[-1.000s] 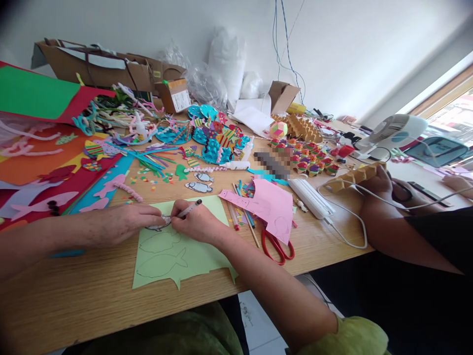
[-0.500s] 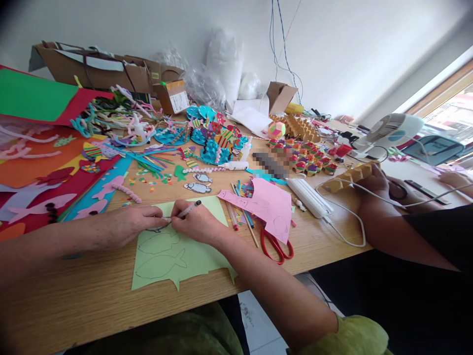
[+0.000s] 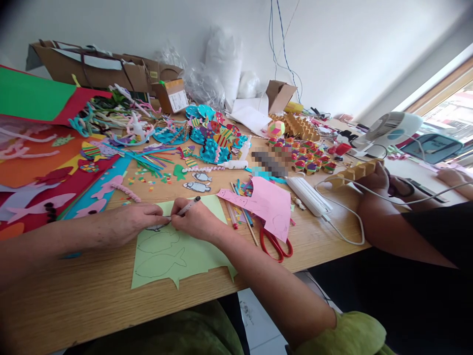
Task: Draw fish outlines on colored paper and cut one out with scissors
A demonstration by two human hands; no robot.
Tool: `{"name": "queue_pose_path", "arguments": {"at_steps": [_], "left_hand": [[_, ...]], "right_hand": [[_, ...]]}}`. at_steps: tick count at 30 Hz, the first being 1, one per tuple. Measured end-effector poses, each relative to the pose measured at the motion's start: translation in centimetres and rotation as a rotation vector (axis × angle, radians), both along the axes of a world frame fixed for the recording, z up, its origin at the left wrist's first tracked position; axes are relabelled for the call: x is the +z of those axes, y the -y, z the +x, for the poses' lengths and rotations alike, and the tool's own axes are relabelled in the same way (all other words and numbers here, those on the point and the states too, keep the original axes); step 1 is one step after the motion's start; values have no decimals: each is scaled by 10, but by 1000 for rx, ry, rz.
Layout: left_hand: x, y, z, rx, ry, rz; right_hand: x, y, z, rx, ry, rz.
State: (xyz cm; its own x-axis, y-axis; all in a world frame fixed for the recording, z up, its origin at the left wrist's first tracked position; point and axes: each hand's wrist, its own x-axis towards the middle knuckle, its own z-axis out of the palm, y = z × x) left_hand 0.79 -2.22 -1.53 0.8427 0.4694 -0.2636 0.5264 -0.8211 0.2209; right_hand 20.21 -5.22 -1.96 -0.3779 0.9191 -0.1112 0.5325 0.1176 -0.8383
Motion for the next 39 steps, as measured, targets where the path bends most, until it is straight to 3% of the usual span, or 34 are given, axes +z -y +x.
{"name": "queue_pose_path", "arguments": {"at_steps": [5, 22, 33, 39], "left_hand": [[5, 0, 4, -21, -3, -5], [-14, -4, -4, -30, 133, 42], [-10, -2, 2, 18, 168, 15], [-9, -1, 3, -20, 66, 76]], "right_hand": [[-1, 0, 0, -3, 0, 6], [3, 9, 7, -68, 25, -27], [3, 8, 8, -103, 12, -44], [1, 9, 7, -115, -1, -39]]}}
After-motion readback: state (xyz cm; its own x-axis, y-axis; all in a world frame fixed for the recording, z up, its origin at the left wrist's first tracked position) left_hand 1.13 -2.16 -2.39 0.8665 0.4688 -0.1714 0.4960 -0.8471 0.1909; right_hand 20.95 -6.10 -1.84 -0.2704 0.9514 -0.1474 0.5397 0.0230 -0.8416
